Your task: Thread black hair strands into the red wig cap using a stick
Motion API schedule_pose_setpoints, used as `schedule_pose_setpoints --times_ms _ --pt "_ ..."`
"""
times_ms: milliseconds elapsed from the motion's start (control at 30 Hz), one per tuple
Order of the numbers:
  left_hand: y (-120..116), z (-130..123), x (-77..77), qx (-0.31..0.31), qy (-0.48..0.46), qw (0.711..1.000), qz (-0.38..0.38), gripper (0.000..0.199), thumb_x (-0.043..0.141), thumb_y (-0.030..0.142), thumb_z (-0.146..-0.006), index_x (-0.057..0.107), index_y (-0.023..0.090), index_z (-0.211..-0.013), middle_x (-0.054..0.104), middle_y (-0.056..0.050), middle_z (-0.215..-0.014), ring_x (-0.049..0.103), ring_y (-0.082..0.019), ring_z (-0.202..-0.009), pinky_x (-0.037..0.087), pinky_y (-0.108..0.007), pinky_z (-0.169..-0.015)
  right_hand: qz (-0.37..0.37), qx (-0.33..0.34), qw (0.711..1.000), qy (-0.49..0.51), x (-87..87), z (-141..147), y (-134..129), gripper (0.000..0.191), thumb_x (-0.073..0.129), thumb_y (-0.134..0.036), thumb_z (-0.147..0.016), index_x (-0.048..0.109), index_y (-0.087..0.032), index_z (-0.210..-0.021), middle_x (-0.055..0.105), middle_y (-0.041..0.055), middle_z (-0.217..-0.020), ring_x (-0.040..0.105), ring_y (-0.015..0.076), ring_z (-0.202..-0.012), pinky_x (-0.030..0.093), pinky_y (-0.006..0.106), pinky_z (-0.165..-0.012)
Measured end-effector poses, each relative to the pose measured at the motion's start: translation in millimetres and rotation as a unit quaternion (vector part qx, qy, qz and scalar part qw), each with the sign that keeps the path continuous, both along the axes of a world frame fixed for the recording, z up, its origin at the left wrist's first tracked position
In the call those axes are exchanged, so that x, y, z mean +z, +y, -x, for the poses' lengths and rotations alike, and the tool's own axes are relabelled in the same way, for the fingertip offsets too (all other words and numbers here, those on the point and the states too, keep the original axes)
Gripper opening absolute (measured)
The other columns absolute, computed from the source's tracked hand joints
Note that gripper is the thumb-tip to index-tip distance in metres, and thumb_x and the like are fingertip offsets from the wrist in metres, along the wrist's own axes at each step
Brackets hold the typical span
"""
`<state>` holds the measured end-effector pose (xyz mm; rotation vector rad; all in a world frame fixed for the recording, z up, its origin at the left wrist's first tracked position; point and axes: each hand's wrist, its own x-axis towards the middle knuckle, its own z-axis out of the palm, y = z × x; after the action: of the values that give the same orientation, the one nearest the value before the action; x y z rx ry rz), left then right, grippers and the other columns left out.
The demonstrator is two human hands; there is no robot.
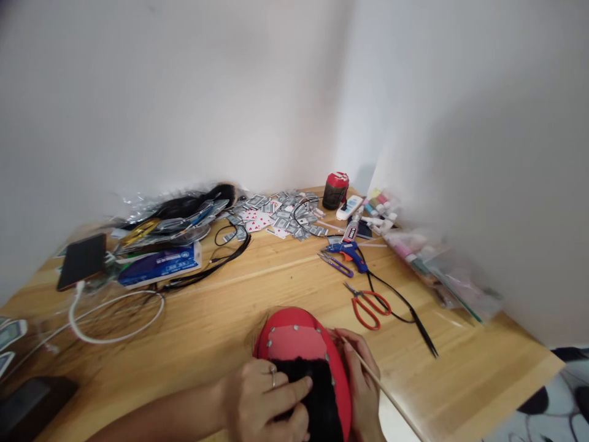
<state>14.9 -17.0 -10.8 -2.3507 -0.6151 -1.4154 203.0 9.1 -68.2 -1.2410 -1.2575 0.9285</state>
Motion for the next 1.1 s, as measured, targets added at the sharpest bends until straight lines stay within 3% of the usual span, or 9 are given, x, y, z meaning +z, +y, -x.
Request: schedule_pose_setpoints --times_ms 167,400,533,633,733,833,967,1067,1100 --pt "0 0 -2.4 0.002 -0.003 1.000 -0.004 0.028 0.061 0.028 -0.091 0.065 0.018 -0.065 0.074 -0.003 -0.073 0.048 -0.008 -0.042 0.030 -0.022 -0.031 -0.015 0.009 1.000 0.003 1.0 0 1 0.026 0.064 -0.044 -0.088 0.075 -0.020 -0.088 0.080 0.0063 -0.085 0.075 0.0254 -0.079 0.061 0.032 -0.068" --pt "-2 -2 3.1 0.011 0.000 1.000 -0.023 0.028 0.059 0.028 -0.091 0.067 0.019 -0.065 0.074 -0.004 -0.072 0.048 -0.008 -0.043 0.033 -0.021 -0.033 -0.007 0.007 1.000 -0.002 2.0 1 0 0.027 0.062 -0.044 -0.089 0.074 -0.021 -0.087 0.080 0.0067 -0.085 0.075 0.0253 -0.079 0.062 0.033 -0.069" --pt "-4 -2 -2.4 0.010 0.039 0.998 -0.041 0.028 0.058 0.027 -0.088 0.069 0.019 -0.063 0.073 -0.005 -0.071 0.049 -0.009 -0.045 0.033 -0.022 -0.033 0.008 0.009 1.000 -0.007 5.0 2 -1 0.026 0.062 -0.042 -0.088 0.074 -0.019 -0.088 0.079 0.0080 -0.086 0.075 0.0260 -0.080 0.061 0.035 -0.070" --pt "-10 -2 -9.4 0.042 0.068 0.996 -0.043 0.018 0.061 0.018 -0.079 0.071 0.019 -0.064 0.069 -0.003 -0.064 0.045 -0.009 -0.041 0.035 -0.024 -0.033 0.029 0.005 0.999 -0.033 14.1 1 -1 0.027 0.060 -0.041 -0.090 0.074 -0.018 -0.096 0.079 0.0102 -0.096 0.074 0.0268 -0.087 0.061 0.036 -0.073" --pt "-19 2 -3.9 0.084 0.068 0.994 -0.011 0.021 0.058 0.017 -0.079 0.070 0.020 -0.062 0.063 0.000 -0.055 0.043 -0.009 -0.039 0.037 -0.024 -0.034 -0.002 0.021 0.991 -0.131 31.5 -3 1 0.032 0.051 -0.040 -0.096 0.075 -0.021 -0.104 0.078 0.0093 -0.107 0.072 0.0266 -0.095 0.059 0.037 -0.079" --pt "-27 18 18.0 0.098 0.035 0.993 0.054 0.019 0.055 0.016 -0.083 0.073 0.016 -0.077 0.056 0.004 -0.047 0.042 -0.007 -0.037 0.038 -0.020 -0.034 -0.118 0.117 0.960 -0.225 52.5 -5 1 0.028 0.049 -0.032 -0.098 0.075 -0.027 -0.107 0.079 0.0044 -0.107 0.072 0.0245 -0.101 0.058 0.036 -0.087" --pt "-29 44 50.5 0.172 -0.008 0.984 0.053 0.020 0.051 0.010 -0.084 0.069 0.017 -0.083 0.046 0.010 -0.041 0.029 -0.006 -0.030 0.022 -0.024 -0.027 -0.257 0.228 0.881 -0.325 72.7 6 -7 0.030 0.054 -0.025 -0.095 0.068 -0.028 -0.121 0.076 0.0033 -0.117 0.068 0.0243 -0.112 0.059 0.034 -0.091" --pt "-19 60 65.9 0.219 0.025 0.973 0.062 0.021 0.048 0.010 -0.090 0.065 0.020 -0.081 0.049 0.009 -0.045 0.034 -0.006 -0.032 0.025 -0.024 -0.032 -0.328 0.277 0.818 -0.383 79.0 21 -14 0.030 0.056 -0.024 -0.092 0.067 -0.024 -0.119 0.076 0.0061 -0.118 0.071 0.0268 -0.108 0.061 0.037 -0.089" --pt "-14 65 68.8 0.206 0.079 0.972 0.082 0.020 0.047 0.012 -0.093 0.064 0.019 -0.086 0.055 0.008 -0.051 0.041 -0.007 -0.036 0.026 -0.025 -0.034 -0.353 0.292 0.795 -0.398 80.0 25 -16 0.029 0.057 -0.022 -0.090 0.068 -0.023 -0.116 0.077 0.0062 -0.116 0.073 0.0276 -0.105 0.062 0.038 -0.087"
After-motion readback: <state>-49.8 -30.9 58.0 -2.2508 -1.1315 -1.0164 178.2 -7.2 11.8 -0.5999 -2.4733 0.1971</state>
